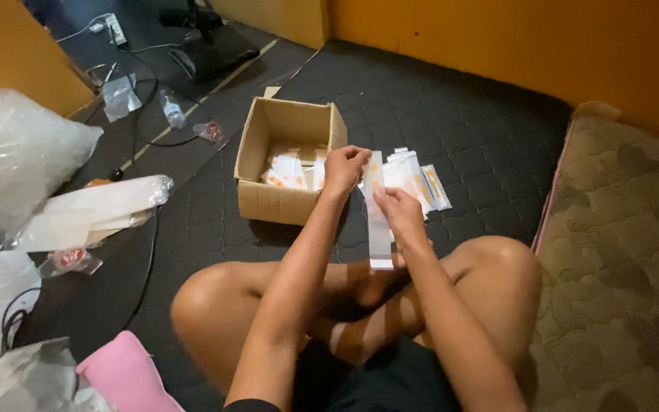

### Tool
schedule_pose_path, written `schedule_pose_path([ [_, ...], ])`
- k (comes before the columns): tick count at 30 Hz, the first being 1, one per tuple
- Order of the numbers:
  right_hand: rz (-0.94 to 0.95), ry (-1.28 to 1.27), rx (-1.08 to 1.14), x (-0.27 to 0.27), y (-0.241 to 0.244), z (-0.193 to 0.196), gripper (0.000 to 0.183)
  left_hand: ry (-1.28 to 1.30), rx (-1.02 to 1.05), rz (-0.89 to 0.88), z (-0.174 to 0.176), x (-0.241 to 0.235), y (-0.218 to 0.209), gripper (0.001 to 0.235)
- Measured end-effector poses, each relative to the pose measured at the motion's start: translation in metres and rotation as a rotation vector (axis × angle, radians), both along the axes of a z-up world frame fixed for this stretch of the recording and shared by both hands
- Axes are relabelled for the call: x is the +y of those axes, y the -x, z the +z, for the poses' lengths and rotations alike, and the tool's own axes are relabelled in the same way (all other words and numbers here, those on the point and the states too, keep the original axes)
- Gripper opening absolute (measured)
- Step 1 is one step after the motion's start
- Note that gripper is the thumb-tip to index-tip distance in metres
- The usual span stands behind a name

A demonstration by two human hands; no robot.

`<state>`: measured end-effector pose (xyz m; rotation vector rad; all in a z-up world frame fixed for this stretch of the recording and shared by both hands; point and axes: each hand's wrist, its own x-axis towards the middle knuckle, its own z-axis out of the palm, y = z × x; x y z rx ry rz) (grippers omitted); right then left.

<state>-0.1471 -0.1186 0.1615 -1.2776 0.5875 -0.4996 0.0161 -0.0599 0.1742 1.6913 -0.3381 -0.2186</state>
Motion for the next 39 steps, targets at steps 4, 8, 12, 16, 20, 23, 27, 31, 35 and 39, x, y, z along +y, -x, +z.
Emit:
schedule_pose_path([
  [4,-0.053,-0.079,0.017,0.024,0.029,0.009,0.047,-0.019,-0.048,-0.034,0.004,-0.004,-0.011,0.016],
  [8,0.01,-0.049,0.047,0.03,0.04,-0.043,0.045,-0.021,-0.037,-0.06,0.022,0.008,-0.009,0.02],
  [12,0.145,-0.18,0.254,0.048,0.057,-0.004,0.03,0.03,0.123,-0.153,0.034,0.021,-0.008,0.022],
  [16,0.242,-0.173,0.198,0.018,0.042,-0.064,0.025,0.027,0.162,-0.116,0.001,0.024,-0.02,0.02],
  [20,0.449,0.118,0.351,-0.004,0.032,-0.071,0.016,-0.025,0.124,-0.131,-0.024,0.022,-0.036,0.022],
  [23,0.415,0.044,0.323,-0.016,0.031,-0.109,0.014,0.012,0.101,-0.177,-0.041,0.017,-0.043,0.023],
  [27,0.289,-0.035,0.298,-0.028,0.029,-0.141,0.013,0.121,0.213,-0.115,-0.06,0.006,-0.054,0.022],
  [31,0.285,-0.103,0.301,-0.025,0.024,-0.122,0.014,0.101,0.209,-0.184,-0.066,-0.007,-0.061,0.023],
  [35,0.298,-0.133,0.323,-0.022,0.016,-0.112,0.02,0.11,0.088,-0.173,-0.084,-0.016,-0.066,0.018],
  [39,0.407,-0.069,0.258,-0.02,0.015,-0.118,0.016,0.135,0.101,-0.14,-0.093,-0.012,-0.065,0.018],
])
